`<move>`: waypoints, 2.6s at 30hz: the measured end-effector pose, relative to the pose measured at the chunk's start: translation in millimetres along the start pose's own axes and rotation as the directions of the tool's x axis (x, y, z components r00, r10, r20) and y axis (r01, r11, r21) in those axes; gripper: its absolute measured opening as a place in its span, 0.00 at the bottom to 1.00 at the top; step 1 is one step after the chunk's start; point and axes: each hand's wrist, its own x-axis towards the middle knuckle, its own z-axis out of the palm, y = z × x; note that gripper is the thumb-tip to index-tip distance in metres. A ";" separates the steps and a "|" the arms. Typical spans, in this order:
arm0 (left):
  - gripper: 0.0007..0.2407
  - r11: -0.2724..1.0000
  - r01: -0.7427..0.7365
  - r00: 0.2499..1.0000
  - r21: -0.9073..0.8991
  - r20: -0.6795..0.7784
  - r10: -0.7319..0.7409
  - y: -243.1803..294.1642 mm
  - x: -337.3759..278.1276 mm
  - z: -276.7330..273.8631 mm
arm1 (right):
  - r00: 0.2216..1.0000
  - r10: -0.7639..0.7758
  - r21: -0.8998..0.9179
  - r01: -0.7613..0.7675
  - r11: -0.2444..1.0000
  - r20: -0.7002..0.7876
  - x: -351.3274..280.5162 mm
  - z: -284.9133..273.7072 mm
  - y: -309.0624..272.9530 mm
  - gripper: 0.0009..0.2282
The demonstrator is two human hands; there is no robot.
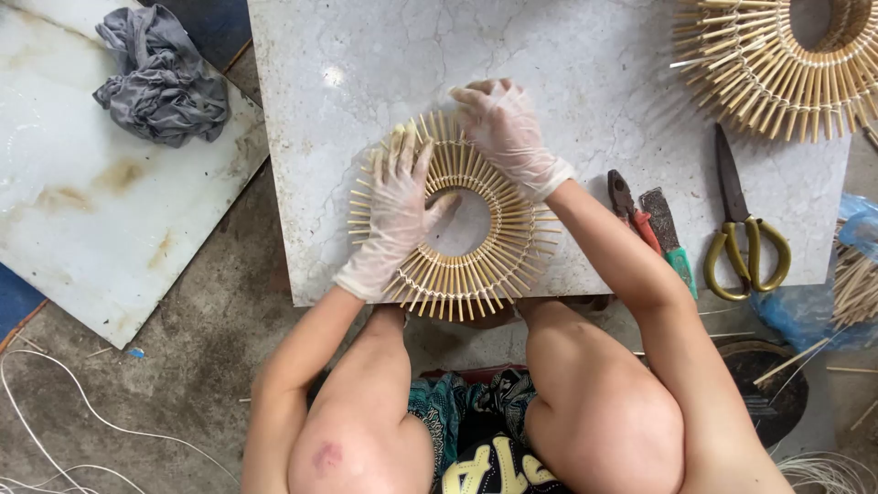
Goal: Assembling and adjusting circular bamboo frames using hand tools like pliers and metal rods.
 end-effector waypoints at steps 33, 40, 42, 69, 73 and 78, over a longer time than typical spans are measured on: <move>0.43 0.996 -0.086 0.995 0.012 0.043 0.085 -6.2 9.4 3.7 | 0.999 0.002 -0.146 -0.009 0.989 -0.048 0.4 24.8 3.4 0.08; 0.41 0.978 -0.211 0.976 0.002 0.063 0.210 -5.4 24.3 1.7 | 0.979 0.156 0.076 -0.167 0.983 0.130 -7.6 -11.4 2.0 0.10; 0.39 0.975 -0.223 0.974 0.022 0.041 0.222 -9.8 21.4 12.1 | 0.973 0.182 0.117 -0.199 0.973 0.142 -7.5 -10.4 1.3 0.10; 0.33 0.967 -0.256 0.966 -0.012 0.021 0.256 -11.4 19.3 9.5 | 0.885 0.345 0.256 -0.428 0.867 0.311 -4.3 -30.9 -2.5 0.11; 0.32 0.968 -0.249 0.967 -0.041 0.037 0.250 -10.6 20.2 5.3 | 0.835 0.392 0.289 -0.513 0.808 0.386 -1.7 -29.5 1.3 0.12; 0.31 0.965 -0.262 0.964 -0.030 0.042 0.263 -10.2 20.4 2.3 | 0.842 0.369 0.355 -0.509 0.784 0.393 -2.8 -29.9 0.6 0.12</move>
